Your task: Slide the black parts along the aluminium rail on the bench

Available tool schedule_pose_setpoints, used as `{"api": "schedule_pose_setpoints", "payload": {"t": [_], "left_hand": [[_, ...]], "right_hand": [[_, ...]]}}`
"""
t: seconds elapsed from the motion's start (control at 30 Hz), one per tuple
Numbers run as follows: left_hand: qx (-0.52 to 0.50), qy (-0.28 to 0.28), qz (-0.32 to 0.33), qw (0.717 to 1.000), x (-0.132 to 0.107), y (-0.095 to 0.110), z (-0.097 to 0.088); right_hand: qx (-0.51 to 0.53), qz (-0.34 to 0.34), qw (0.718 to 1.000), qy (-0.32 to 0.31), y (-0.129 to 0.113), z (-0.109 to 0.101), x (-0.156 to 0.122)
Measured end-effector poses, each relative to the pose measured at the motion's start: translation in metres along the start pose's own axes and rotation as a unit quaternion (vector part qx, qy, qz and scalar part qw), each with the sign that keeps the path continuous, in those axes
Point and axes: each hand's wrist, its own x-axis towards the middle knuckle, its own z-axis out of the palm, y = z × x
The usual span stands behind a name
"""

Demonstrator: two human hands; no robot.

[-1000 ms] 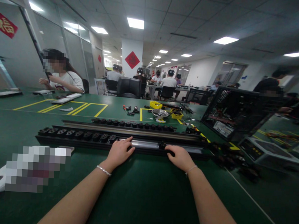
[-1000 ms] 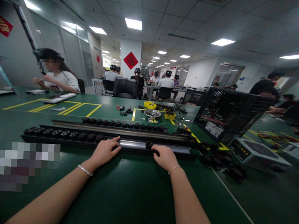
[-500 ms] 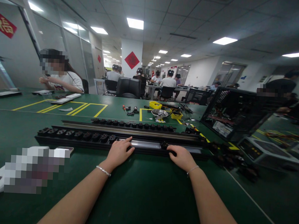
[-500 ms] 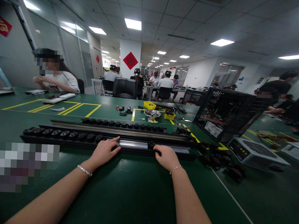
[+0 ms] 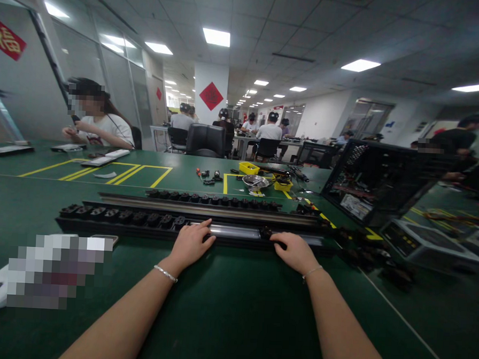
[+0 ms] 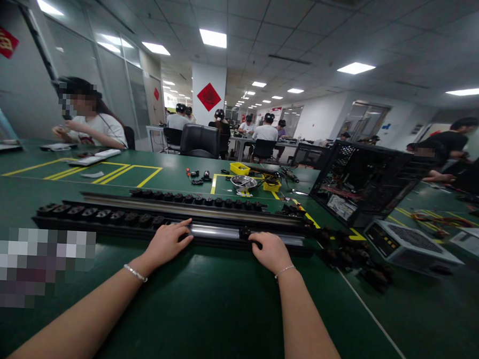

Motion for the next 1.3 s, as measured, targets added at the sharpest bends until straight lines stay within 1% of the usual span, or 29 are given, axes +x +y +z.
{"api": "schedule_pose_setpoints", "payload": {"t": [0.17, 0.23, 0.33, 0.4, 0.5, 0.6, 0.67, 0.77, 0.93, 1.13, 1.3], "left_hand": [[-0.001, -0.002, -0.001, 1.000, 0.000, 0.000, -0.001], [-0.003, 0.000, -0.002, 1.000, 0.000, 0.000, -0.001], [-0.006, 0.000, -0.003, 1.000, 0.000, 0.001, -0.001], [-0.008, -0.001, -0.002, 1.000, 0.000, 0.001, -0.001], [-0.015, 0.001, -0.002, 1.000, 0.000, 0.001, -0.001], [-0.020, 0.001, -0.007, 1.000, 0.000, 0.002, -0.002], [-0.017, 0.000, -0.009, 1.000, 0.000, 0.002, -0.002], [-0.010, 0.001, -0.008, 1.000, 0.000, 0.002, -0.002], [-0.007, 0.007, -0.007, 1.000, -0.001, 0.001, -0.001], [-0.005, 0.005, -0.004, 1.000, -0.001, 0.001, 0.000], [-0.004, 0.005, -0.001, 1.000, 0.000, 0.001, -0.001]], "right_hand": [[0.012, 0.009, 1.000, 0.008, 0.002, -0.001, -0.001], [0.018, -0.001, 1.000, 0.021, 0.003, -0.001, -0.002], [0.027, -0.027, 0.997, 0.064, 0.005, 0.001, -0.003], [0.038, -0.027, 0.994, 0.101, 0.005, 0.004, -0.002], [0.059, 0.028, 0.985, 0.160, -0.001, 0.012, 0.003], [0.071, 0.127, 0.968, 0.204, -0.015, 0.023, 0.011], [0.056, 0.180, 0.963, 0.193, -0.025, 0.029, 0.016], [0.024, 0.212, 0.962, 0.170, -0.035, 0.034, 0.020], [0.013, 0.223, 0.961, 0.165, -0.036, 0.035, 0.021], [0.014, 0.220, 0.959, 0.176, -0.036, 0.034, 0.020], [0.017, 0.221, 0.961, 0.168, -0.035, 0.032, 0.020]]}}
